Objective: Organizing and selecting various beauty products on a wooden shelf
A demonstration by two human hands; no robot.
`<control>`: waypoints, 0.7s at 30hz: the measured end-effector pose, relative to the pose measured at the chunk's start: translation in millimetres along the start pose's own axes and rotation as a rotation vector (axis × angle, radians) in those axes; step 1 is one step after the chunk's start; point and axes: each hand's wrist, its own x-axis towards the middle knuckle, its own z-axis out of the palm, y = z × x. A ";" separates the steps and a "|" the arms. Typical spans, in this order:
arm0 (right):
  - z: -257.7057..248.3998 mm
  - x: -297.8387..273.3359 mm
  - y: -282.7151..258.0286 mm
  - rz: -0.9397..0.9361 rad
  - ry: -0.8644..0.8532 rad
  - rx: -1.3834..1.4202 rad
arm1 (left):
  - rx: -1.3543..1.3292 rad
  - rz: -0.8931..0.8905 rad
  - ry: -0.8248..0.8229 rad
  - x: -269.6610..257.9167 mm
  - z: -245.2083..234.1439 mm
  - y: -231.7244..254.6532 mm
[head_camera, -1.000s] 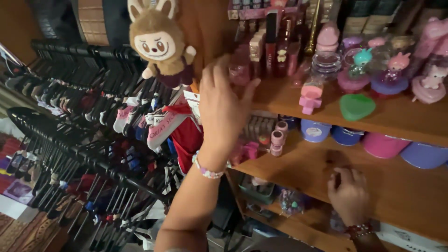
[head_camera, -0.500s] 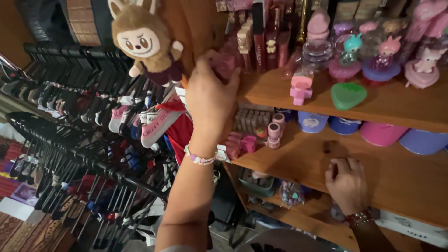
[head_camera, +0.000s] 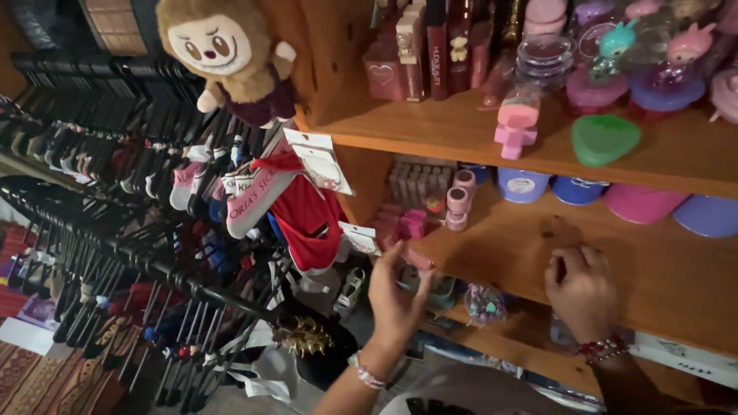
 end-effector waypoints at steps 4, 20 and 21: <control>9.3 -7.6 3.8 -0.002 -0.007 -0.074 | 0.044 -0.028 0.028 -6.4 23.2 -35.5; -2.8 1.8 -3.3 -0.027 -0.032 -0.115 | 0.199 0.057 -0.065 0.4 48.1 -70.8; -2.9 1.5 -2.8 -0.039 -0.024 -0.135 | 0.157 0.101 -0.071 3.7 44.4 -62.3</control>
